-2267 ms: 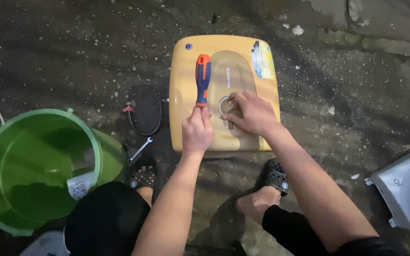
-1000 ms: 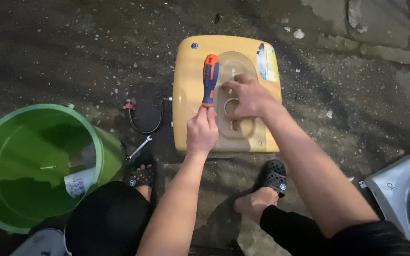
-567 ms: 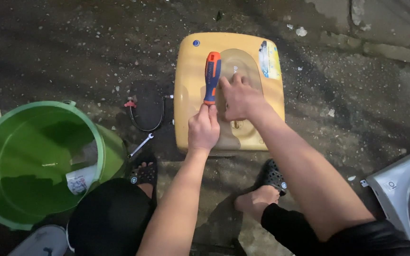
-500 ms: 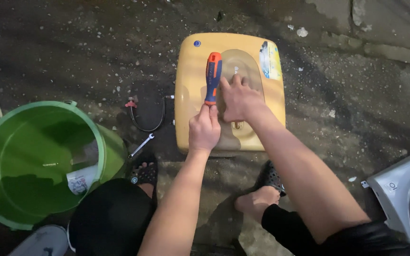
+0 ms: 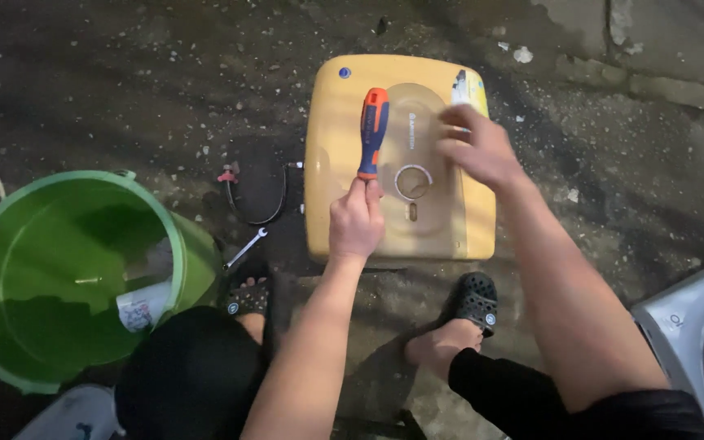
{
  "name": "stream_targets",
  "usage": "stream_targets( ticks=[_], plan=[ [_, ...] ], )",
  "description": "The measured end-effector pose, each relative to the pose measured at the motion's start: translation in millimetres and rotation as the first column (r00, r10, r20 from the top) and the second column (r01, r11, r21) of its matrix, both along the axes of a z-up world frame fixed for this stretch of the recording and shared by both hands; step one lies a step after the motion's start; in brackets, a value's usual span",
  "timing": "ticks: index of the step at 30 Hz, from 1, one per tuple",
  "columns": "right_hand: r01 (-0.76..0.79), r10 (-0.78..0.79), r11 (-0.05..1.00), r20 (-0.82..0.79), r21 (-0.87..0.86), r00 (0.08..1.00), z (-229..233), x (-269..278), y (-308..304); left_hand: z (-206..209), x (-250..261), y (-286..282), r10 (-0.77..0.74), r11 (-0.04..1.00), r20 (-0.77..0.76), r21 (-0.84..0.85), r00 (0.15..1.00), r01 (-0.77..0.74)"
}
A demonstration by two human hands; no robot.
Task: Disassembling and repairing a small yellow appliance using a screwdriver.
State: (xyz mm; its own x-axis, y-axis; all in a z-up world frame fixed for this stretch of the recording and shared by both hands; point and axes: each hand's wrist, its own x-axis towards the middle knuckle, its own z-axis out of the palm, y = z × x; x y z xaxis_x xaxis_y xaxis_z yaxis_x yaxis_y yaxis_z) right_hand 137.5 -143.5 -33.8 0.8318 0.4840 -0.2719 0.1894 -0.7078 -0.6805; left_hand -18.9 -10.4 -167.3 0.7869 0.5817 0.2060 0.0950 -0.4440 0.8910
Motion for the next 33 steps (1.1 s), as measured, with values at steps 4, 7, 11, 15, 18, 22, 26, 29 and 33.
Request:
stream_targets(
  ticks=[4, 7, 11, 15, 18, 22, 26, 29, 33],
  plan=[
    [-0.017, 0.027, 0.999, 0.334, -0.032, 0.942, -79, -17, -79, 16, 0, 5, -0.031, 0.993, -0.042, -0.116, 0.999, 0.026],
    [0.262, -0.265, 0.955, 0.0, 0.14, 0.964, -119, -64, -115, 45, -15, 5, -0.017, 0.937, -0.095, -0.349, 0.995, -0.017],
    [0.737, -0.5, 0.623, -0.591, 0.263, 0.633, -189, -89, -145, 15, -12, 21, 0.281, 0.779, -0.047, -0.572, 0.958, -0.257],
    [0.825, -0.443, 0.423, -0.709, 0.375, 0.549, -240, -73, -165, -33, -23, 81, 0.595, 0.737, -0.056, -0.361, 0.802, -0.571],
    [0.829, -0.41, 0.355, -0.725, 0.433, 0.554, -229, -79, -154, -113, -50, 103, 0.604, 0.721, -0.189, -0.285, 0.775, -0.632],
    [0.848, -0.454, 0.368, -0.722, 0.382, 0.522, -249, -71, -153, -205, -84, 79, 0.514, 0.82, -0.343, -0.072, 0.786, -0.567],
    [0.864, -0.486, 0.383, -0.724, 0.326, 0.489, -285, -55, -135, -245, -84, 61, 0.317, 0.82, -0.627, -0.196, 0.712, -0.538],
    [0.872, -0.505, 0.398, -0.726, 0.285, 0.468, -316, -39, -121, -211, -60, 54, 0.241, 0.711, -0.734, -0.312, 0.635, -0.63],
    [0.888, -0.549, 0.407, -0.719, 0.216, 0.426, -350, -29, -117, -211, -49, 48, 0.296, 0.564, -0.638, -0.484, 0.711, -0.669]
  ],
)
